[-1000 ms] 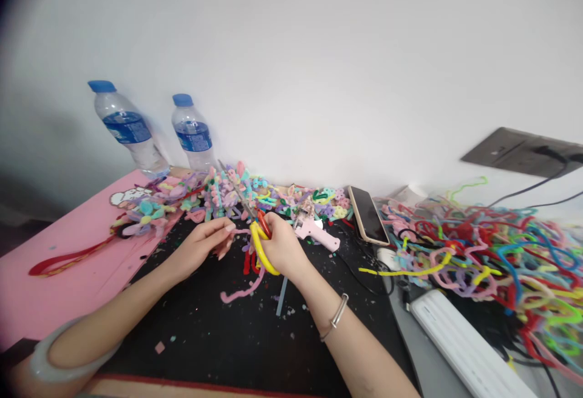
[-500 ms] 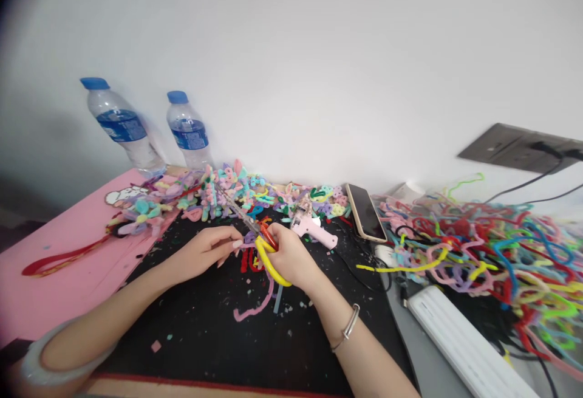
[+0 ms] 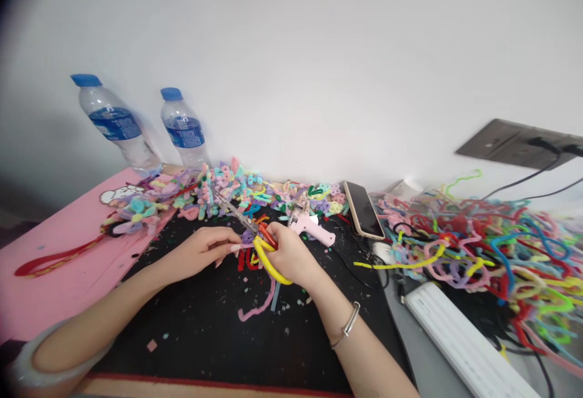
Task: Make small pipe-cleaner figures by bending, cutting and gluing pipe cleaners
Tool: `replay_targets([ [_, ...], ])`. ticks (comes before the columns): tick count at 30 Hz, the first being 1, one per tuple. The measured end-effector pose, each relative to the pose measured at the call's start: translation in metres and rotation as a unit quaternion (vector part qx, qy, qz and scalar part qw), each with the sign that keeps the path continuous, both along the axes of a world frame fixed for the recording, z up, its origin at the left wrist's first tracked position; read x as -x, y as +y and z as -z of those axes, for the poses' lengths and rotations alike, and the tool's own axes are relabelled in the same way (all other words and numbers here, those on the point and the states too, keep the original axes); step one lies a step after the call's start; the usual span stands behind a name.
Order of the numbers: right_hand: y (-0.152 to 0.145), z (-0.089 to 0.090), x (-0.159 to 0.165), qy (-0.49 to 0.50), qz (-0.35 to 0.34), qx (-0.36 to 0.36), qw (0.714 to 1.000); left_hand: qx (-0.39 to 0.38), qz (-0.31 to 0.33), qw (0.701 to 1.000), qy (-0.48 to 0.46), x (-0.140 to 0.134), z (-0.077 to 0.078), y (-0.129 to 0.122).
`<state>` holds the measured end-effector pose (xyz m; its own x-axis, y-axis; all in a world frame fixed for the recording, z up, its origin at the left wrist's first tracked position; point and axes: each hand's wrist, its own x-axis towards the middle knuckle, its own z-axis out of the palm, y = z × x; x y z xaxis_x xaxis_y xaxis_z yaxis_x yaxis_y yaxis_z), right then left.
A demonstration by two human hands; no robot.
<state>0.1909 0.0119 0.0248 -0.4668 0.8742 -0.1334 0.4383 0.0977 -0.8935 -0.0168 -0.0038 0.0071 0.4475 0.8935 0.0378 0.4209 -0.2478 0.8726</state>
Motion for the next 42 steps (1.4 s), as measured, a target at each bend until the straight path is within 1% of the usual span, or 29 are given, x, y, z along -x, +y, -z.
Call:
replay_targets([
  [4, 0.0, 0.001, 0.0, -0.017, -0.009, -0.022, 1.0, -0.007, 0.026, 1.0, 0.011, 0.001, 0.0, 0.0],
  [7, 0.0, 0.003, -0.001, -0.02, -0.011, -0.025, 0.999, -0.012, 0.052, 0.998, 0.028, 0.002, 0.0, 0.001],
  [11, 0.0, 0.004, -0.002, -0.002, -0.015, -0.007, 1.0, -0.018, 0.069, 0.996, 0.045, 0.003, 0.002, 0.002],
  [14, 0.0, 0.003, 0.0, 0.035, -0.014, 0.013, 0.999, 0.008, 0.062, 0.997, 0.035, 0.004, 0.003, 0.002],
  [17, 0.002, -0.001, 0.0, 0.071, 0.027, 0.005, 0.997, 0.036, 0.027, 0.999, 0.009, 0.004, 0.003, 0.002],
  [20, 0.008, -0.003, -0.008, 0.078, 0.103, -0.034, 0.991, 0.054, -0.014, 0.998, -0.025, 0.005, 0.001, 0.003],
  [22, 0.011, -0.003, -0.017, 0.054, 0.148, -0.066, 0.985, 0.063, -0.034, 0.996, -0.051, 0.006, 0.0, 0.004],
  [25, 0.012, -0.003, -0.034, 0.006, 0.179, -0.101, 0.979, 0.067, -0.074, 0.991, -0.09, 0.009, 0.0, 0.006],
  [28, 0.006, -0.003, -0.044, -0.064, 0.171, -0.135, 0.974, 0.061, -0.124, 0.982, -0.127, 0.011, 0.001, 0.007],
  [31, -0.003, -0.004, -0.044, -0.15, 0.141, -0.168, 0.964, 0.039, -0.15, 0.976, -0.154, 0.011, 0.001, 0.008],
  [33, -0.007, -0.004, -0.041, -0.188, 0.119, -0.197, 0.955, 0.022, -0.167, 0.972, -0.164, 0.011, 0.001, 0.008],
  [37, -0.011, 0.0, -0.035, -0.227, 0.086, -0.251, 0.937, -0.012, -0.211, 0.961, -0.18, 0.01, 0.003, 0.008],
  [42, -0.011, 0.005, -0.036, -0.249, 0.075, -0.251, 0.932, -0.05, -0.246, 0.952, -0.173, 0.011, 0.003, 0.008],
])
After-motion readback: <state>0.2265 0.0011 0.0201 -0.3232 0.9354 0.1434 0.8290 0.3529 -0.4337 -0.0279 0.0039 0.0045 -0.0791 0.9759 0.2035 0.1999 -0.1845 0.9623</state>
